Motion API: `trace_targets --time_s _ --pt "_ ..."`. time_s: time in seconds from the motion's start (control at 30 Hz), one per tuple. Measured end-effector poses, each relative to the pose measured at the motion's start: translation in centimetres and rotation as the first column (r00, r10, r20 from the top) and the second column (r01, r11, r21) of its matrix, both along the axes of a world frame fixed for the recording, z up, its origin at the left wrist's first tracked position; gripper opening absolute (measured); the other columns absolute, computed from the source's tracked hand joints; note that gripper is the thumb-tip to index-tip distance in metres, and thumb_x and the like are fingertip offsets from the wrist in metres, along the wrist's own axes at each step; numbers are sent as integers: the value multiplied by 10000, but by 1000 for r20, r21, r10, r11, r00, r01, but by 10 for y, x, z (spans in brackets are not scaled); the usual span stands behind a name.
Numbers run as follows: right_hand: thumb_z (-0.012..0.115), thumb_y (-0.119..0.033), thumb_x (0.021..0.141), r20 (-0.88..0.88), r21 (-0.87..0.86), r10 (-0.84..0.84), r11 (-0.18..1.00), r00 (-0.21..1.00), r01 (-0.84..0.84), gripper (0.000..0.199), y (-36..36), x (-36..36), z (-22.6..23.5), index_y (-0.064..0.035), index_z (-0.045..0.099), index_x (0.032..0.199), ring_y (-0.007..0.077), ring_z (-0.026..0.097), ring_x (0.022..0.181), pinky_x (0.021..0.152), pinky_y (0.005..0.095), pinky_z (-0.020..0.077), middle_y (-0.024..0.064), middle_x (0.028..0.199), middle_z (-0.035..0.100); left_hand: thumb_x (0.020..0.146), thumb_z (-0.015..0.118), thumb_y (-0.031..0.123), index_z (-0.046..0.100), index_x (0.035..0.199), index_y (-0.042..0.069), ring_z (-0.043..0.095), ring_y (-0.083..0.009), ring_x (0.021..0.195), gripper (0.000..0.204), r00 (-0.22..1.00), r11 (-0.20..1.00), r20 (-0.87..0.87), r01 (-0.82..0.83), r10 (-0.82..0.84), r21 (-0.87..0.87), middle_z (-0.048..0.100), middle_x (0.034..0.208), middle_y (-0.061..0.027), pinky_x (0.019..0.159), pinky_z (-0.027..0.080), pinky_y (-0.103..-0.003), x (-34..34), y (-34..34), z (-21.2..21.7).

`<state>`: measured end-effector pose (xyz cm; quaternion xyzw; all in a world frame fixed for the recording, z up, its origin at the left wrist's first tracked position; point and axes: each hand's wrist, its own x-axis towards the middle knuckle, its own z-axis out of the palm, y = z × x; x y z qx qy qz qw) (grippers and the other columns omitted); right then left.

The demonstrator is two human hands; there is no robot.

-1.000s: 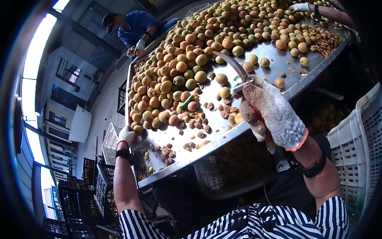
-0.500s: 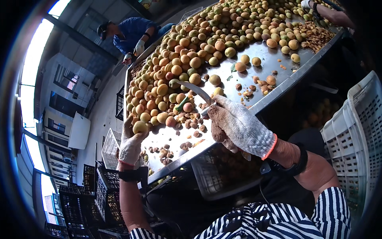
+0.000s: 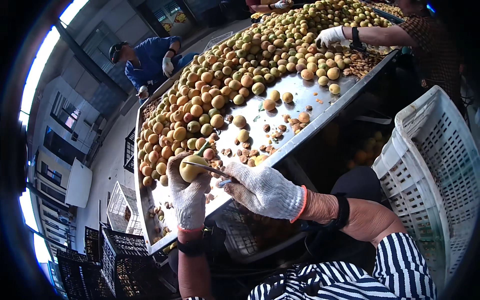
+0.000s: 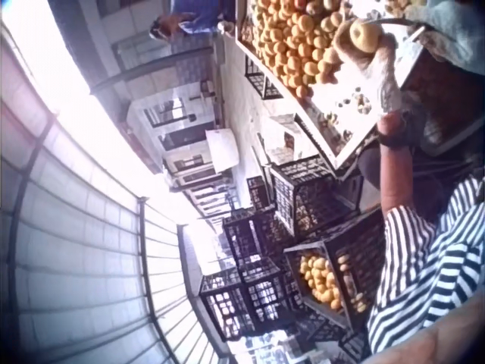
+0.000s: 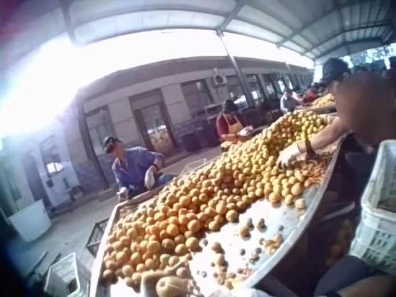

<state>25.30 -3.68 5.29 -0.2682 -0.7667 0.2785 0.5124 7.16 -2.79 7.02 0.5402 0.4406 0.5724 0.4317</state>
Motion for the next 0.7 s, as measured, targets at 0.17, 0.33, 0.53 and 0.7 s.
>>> trace_targets --time_s 0.17,0.33,0.53,0.7 --pt "568 -89 855 101 -16 -96 995 990 98 297 4 3 -12 47 508 1113 277 630 641 580 327 479 171 742 614 744 579 -21 389 1294 64 538 -138 949 588 957 982 220 186 -188 28 522 1136 -82 744 463 -215 11 6 -16" --pt "525 -126 890 95 -69 -60 995 994 67 305 11 1 -12 46 498 1140 207 597 587 546 307 459 120 681 579 767 642 170 513 1149 26 569 -206 915 427 750 963 617 263 -237 50 578 1044 -116 716 483 -287 11 7 -28" --pt "515 -126 897 33 -89 -22 996 999 25 305 9 -9 -10 62 486 1136 176 559 539 516 293 439 101 625 550 783 622 189 433 1193 50 559 -181 908 472 709 976 703 186 -55 -111 559 1048 -77 723 446 -291 2 5 -33" --pt "540 -77 861 43 6 -57 998 997 56 284 10 -23 -10 65 492 1102 310 598 607 547 349 453 187 697 572 795 575 187 465 1141 45 570 -194 952 389 755 989 655 70 32 -129 568 1035 -88 815 456 -294 0 18 -40"
